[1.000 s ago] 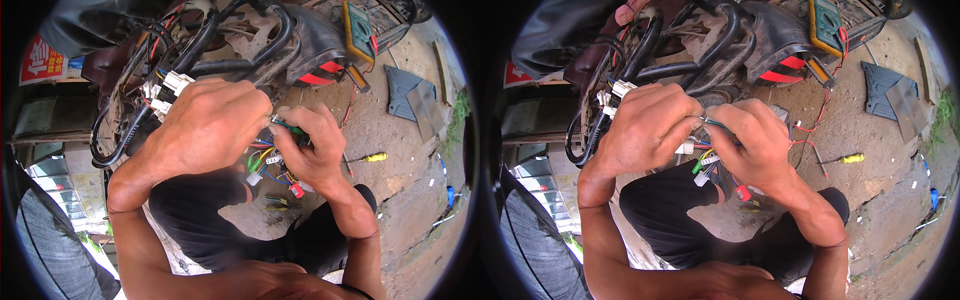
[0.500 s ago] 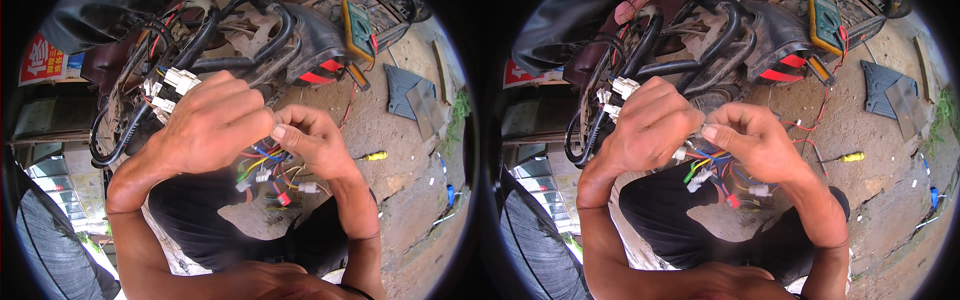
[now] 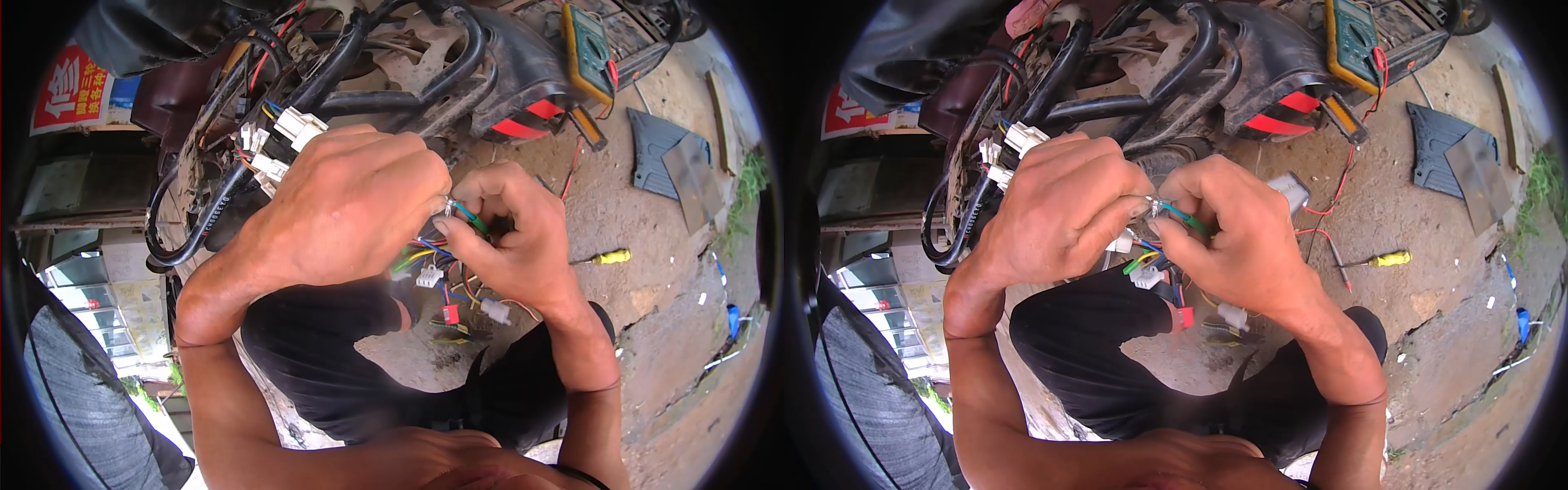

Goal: The person manipulates and connects several colored electrical wires near the seat of a bicycle, using pliers to strip or adjust the wire ends.

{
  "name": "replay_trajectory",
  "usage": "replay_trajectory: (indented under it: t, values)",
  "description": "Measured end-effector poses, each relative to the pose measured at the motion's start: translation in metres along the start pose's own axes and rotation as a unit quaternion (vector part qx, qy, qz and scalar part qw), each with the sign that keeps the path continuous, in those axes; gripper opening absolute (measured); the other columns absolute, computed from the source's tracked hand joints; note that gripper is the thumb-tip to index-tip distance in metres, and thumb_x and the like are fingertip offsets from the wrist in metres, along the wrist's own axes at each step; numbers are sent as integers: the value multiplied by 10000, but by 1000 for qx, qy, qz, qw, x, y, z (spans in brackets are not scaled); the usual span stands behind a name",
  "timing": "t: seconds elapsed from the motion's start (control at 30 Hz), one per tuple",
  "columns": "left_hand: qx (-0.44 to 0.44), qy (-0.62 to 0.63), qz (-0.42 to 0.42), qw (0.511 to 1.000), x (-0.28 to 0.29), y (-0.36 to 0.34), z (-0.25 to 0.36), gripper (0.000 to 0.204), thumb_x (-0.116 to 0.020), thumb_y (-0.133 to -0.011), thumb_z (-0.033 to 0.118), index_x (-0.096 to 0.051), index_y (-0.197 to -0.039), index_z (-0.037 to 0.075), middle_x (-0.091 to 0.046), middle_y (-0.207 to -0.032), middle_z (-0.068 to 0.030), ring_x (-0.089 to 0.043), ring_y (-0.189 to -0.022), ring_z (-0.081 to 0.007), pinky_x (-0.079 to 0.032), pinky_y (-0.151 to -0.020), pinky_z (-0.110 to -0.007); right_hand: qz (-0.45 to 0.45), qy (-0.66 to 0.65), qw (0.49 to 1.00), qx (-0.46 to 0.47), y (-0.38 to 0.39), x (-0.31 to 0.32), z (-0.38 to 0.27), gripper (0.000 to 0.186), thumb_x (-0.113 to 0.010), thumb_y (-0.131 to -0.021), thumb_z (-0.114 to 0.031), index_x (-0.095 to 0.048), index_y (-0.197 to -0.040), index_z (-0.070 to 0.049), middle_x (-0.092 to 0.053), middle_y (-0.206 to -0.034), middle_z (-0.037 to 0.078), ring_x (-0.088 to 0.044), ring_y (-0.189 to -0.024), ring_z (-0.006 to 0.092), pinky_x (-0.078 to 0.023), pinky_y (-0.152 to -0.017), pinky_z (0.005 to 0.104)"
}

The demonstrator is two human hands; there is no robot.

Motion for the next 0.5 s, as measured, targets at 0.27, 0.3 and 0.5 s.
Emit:
replay_trajectory:
  t: [0.27,0.3,0.5]
  values:
    - [29,8,-14,999,-1,-7,-1,126,-734,-815,2,-666,-918,33,-593,-795,-97,-560,-669,-314,-444,-634,-409,109,115,967,198,-2,3,-2,208,-829,-832,-58,-685,-981,-72,-658,-829,94,-653,-653,289,-538,-572,394]
    - [27,9,-14,999,-3,-8,-3,126,-734,-815,2,-666,-918,33,-593,-795,-97,-560,-669,-314,-444,-634,-409,88,87,974,188,-4,5,-1,178,-823,-856,-63,-690,-974,-59,-653,-800,70,-645,-640,245,-521,-567,362]
    - [-40,-8,-1,999,-3,5,-2,203,-756,-737,7,-686,-927,6,-602,-810,-97,-574,-695,-317,-459,-651,-416,-72,-331,926,-169,-4,1,14,126,-779,-958,-95,-693,-940,-4,-616,-751,-31,-538,-646,59,-408,-574,243]
Point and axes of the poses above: each hand's wrist, its own y-axis away from the middle knuckle, its own x-axis out of the back of the hand, z = x × y, the point moved 4 cm from there along -y, towards the middle knuckle
